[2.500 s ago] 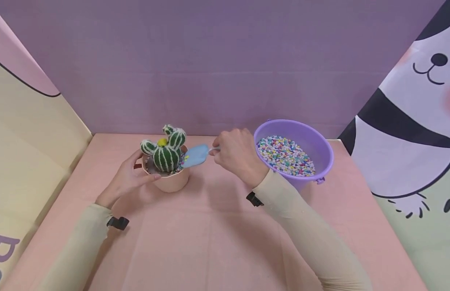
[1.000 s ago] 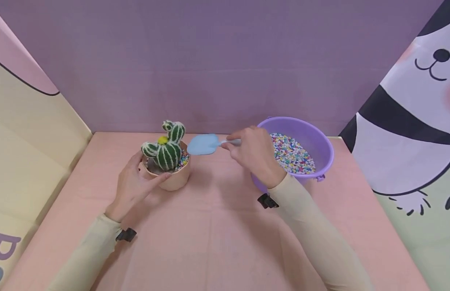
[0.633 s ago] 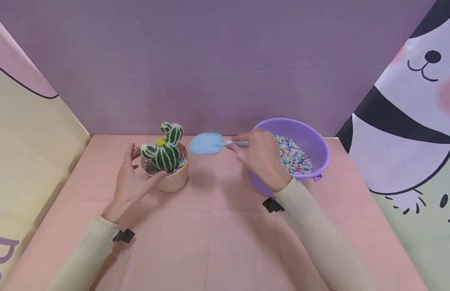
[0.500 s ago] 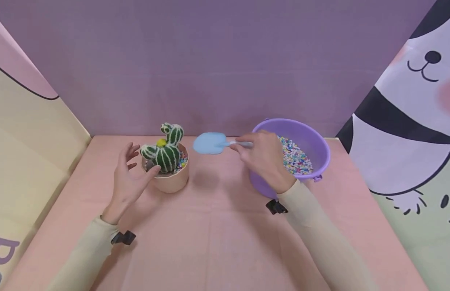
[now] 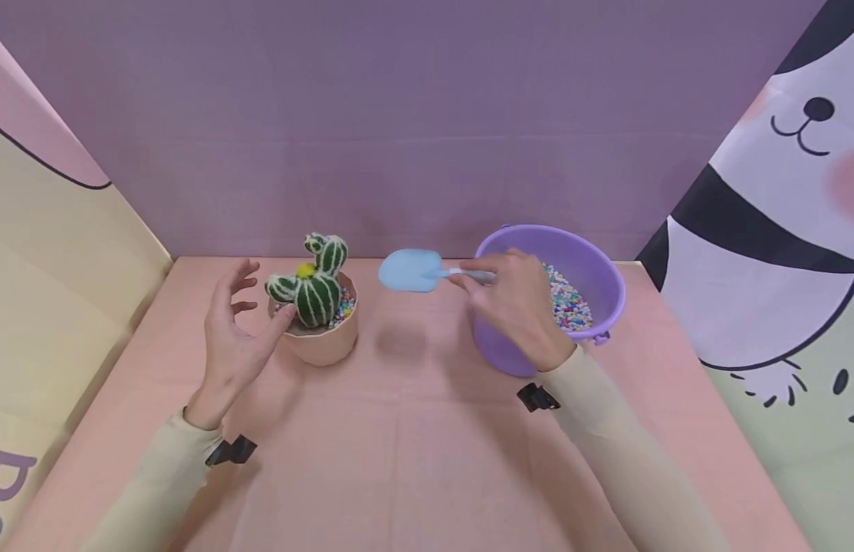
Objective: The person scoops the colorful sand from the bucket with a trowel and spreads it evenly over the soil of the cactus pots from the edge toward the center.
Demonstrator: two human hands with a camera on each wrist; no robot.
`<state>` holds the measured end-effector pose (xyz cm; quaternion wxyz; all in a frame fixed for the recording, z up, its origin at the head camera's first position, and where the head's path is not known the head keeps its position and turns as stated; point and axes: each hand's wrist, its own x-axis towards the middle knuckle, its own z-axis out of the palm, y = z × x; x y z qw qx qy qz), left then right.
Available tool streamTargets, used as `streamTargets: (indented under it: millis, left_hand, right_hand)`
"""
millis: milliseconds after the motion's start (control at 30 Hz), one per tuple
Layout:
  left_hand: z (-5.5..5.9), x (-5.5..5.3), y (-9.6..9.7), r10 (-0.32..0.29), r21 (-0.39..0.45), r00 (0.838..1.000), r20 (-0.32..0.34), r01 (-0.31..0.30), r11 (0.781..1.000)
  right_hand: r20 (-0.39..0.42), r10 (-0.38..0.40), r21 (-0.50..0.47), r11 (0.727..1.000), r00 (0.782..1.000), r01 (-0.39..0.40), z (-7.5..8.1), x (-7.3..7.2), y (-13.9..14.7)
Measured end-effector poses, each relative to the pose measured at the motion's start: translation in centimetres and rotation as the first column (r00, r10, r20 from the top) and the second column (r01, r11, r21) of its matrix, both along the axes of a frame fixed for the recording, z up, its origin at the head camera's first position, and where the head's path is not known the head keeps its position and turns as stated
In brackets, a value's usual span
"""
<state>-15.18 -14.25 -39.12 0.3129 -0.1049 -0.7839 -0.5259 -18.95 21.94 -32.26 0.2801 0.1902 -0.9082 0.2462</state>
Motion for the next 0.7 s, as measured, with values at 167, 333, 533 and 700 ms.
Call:
streamTargets:
  millis: [167, 333, 533, 700]
  left_hand:
    - [0.4, 0.2, 0.3, 0.003, -0.007, 0.999, -0.032, -0.003, 1.000]
    - [0.7, 0.4, 0.7, 0.006, -0.018, 0.996, -0.085, -0.008, 1.000]
    - [1.0, 0.5, 1.5, 0.040, -0.086, 0.981, -0.192, -0.057, 0.995]
    - [1.2, 0.4, 2.0, 0.026, -0.100, 0.975, -0.221, -0.050, 0.994]
  right_hand:
    - [0.006, -0.015, -0.024, 1.000, 1.000, 0.015, -0.1, 0.2, 0.4]
    - [-0.011, -0.017, -0.040, 0.999, 1.000, 0.017, -0.3, 0.3, 0.7]
    - [-0.051, -0.023, -0.046, 0.999, 0.998, 0.020, -0.6, 0.4, 1.3]
    - [-0.048, -0.038, -0.052, 0.998, 0.998, 0.036, -0.7, 0.5, 1.8]
